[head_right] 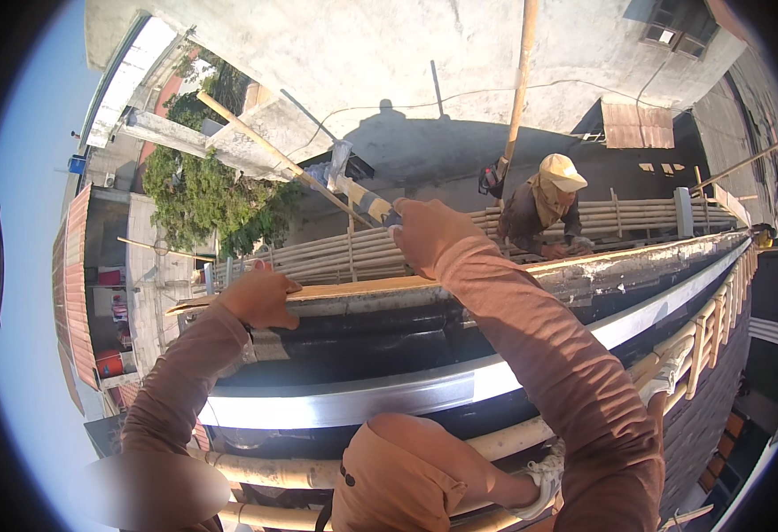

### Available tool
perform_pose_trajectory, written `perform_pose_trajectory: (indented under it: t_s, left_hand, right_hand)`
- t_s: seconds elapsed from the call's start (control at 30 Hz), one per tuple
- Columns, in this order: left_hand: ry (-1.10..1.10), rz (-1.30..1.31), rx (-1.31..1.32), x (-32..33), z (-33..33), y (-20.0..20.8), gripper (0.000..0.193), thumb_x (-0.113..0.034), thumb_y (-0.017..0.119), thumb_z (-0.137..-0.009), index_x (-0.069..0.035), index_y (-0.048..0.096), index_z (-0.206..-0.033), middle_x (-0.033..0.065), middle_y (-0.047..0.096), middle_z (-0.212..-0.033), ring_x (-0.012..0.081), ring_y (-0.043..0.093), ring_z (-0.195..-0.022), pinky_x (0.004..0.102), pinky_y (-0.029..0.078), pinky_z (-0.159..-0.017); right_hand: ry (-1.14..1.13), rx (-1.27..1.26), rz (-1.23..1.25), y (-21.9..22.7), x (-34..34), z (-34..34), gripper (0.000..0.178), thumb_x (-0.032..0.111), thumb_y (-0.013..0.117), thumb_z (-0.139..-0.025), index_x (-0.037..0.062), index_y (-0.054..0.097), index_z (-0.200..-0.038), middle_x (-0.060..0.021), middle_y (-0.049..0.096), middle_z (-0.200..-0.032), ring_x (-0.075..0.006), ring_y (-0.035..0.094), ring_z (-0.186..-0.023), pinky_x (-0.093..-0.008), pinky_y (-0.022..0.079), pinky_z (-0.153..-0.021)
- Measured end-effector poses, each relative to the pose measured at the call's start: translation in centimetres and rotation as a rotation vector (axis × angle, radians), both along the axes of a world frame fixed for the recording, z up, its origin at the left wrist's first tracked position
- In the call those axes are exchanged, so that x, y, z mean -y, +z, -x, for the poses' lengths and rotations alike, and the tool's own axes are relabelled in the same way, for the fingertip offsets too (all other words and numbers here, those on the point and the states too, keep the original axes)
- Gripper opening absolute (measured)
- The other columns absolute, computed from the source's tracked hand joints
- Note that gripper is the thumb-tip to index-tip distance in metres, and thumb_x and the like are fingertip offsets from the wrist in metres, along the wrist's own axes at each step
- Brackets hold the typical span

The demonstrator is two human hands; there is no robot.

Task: The person installs metal flashing along the edge of a roof, aligning the sections and securing them with wire by hand.

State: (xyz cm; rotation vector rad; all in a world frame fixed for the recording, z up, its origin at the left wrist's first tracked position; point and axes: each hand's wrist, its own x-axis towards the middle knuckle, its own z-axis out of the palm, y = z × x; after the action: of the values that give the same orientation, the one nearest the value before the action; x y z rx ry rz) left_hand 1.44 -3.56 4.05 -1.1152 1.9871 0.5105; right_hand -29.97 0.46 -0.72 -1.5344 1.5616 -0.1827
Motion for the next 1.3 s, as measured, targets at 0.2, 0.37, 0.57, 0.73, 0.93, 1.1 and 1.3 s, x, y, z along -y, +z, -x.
perform_pose_trajectory:
  t_s: [0.2, 0.37, 0.57, 0.73, 0.93, 1.1, 1.3]
  left_hand:
    - [0.002, -0.009, 0.022, -0.1, 0.2, 0.1, 0.076, -0.042, 0.08, -0.071, -0.005, 0.071, -0.137, 0.0257, 0.075, -0.119, 0.0441, 0.07, -0.112, 0.0433, 0.053, -0.107]
    - [-0.058, 0.045, -0.008, -1.1, -0.5, -0.3, 0.067, -0.044, 0.079, -0.071, -0.009, 0.077, -0.128, 0.0204, 0.078, -0.111, 0.0384, 0.073, -0.107, 0.0455, 0.057, -0.096]
    - [-0.019, 0.034, 0.019, -1.2, -0.5, -0.3, 0.07, -0.044, 0.08, -0.071, -0.007, 0.075, -0.13, 0.0205, 0.078, -0.11, 0.0396, 0.073, -0.106, 0.0461, 0.057, -0.097]
    - [0.002, 0.018, -0.025, 0.1, 1.2, 0.5, 0.074, -0.044, 0.087, -0.066, -0.002, 0.076, -0.126, 0.023, 0.078, -0.11, 0.0395, 0.075, -0.104, 0.0453, 0.058, -0.097]
    - [0.065, 0.228, -0.302, -1.7, 1.0, 0.7, 0.09, -0.038, 0.094, -0.063, 0.003, 0.066, -0.137, 0.0223, 0.07, -0.132, 0.0381, 0.065, -0.127, 0.0478, 0.049, -0.111]
    - [-0.303, 0.63, -0.621, -6.9, -0.4, -1.5, 0.071, -0.028, 0.08, -0.084, 0.001, 0.055, -0.144, 0.0198, 0.053, -0.154, 0.0402, 0.041, -0.151, 0.0583, 0.026, -0.127]
    - [-0.347, 0.39, -0.61, -19.4, -0.9, -5.8, 0.061, -0.03, 0.07, -0.093, 0.0, 0.056, -0.145, 0.0196, 0.053, -0.153, 0.0406, 0.043, -0.149, 0.0608, 0.027, -0.126]
  right_hand:
    - [0.285, -0.069, -0.124, 0.9, 0.7, -1.1, 0.051, 0.037, 0.061, -0.106, 0.0077, 0.061, -0.148, -0.0198, 0.068, -0.139, -0.038, 0.064, -0.13, -0.0465, 0.049, -0.11]
    - [0.312, -0.089, -0.063, 0.2, -1.0, -1.6, 0.051, 0.037, 0.061, -0.106, 0.0073, 0.061, -0.147, -0.0199, 0.073, -0.128, -0.0376, 0.067, -0.124, -0.0467, 0.05, -0.108]
    - [0.229, 0.059, -0.119, -2.2, -0.8, -2.1, 0.042, 0.033, 0.064, -0.104, 0.0069, 0.071, -0.136, -0.0205, 0.076, -0.117, -0.0369, 0.07, -0.118, -0.0455, 0.052, -0.102]
    - [0.134, -0.088, -0.022, -2.6, -1.6, -1.0, 0.041, 0.035, 0.069, -0.098, 0.0079, 0.076, -0.127, -0.0175, 0.076, -0.125, -0.0379, 0.073, -0.114, -0.0456, 0.058, -0.096]
    - [-0.376, 0.005, 0.228, 2.1, -11.4, 3.3, 0.042, 0.038, 0.07, -0.1, 0.0002, 0.068, -0.118, -0.0237, 0.076, -0.101, -0.044, 0.074, -0.098, -0.0527, 0.058, -0.087]
    - [-0.611, -0.023, 0.329, 3.2, -23.6, 7.4, 0.049, 0.041, 0.073, -0.098, 0.0017, 0.059, -0.124, -0.0229, 0.073, -0.085, -0.0454, 0.072, -0.087, -0.0532, 0.057, -0.079]
    - [-0.764, -0.144, 0.221, 4.9, -36.7, 9.6, 0.05, 0.046, 0.073, -0.099, 0.002, 0.061, -0.118, -0.023, 0.07, -0.076, -0.0458, 0.072, -0.079, -0.0544, 0.056, -0.072]
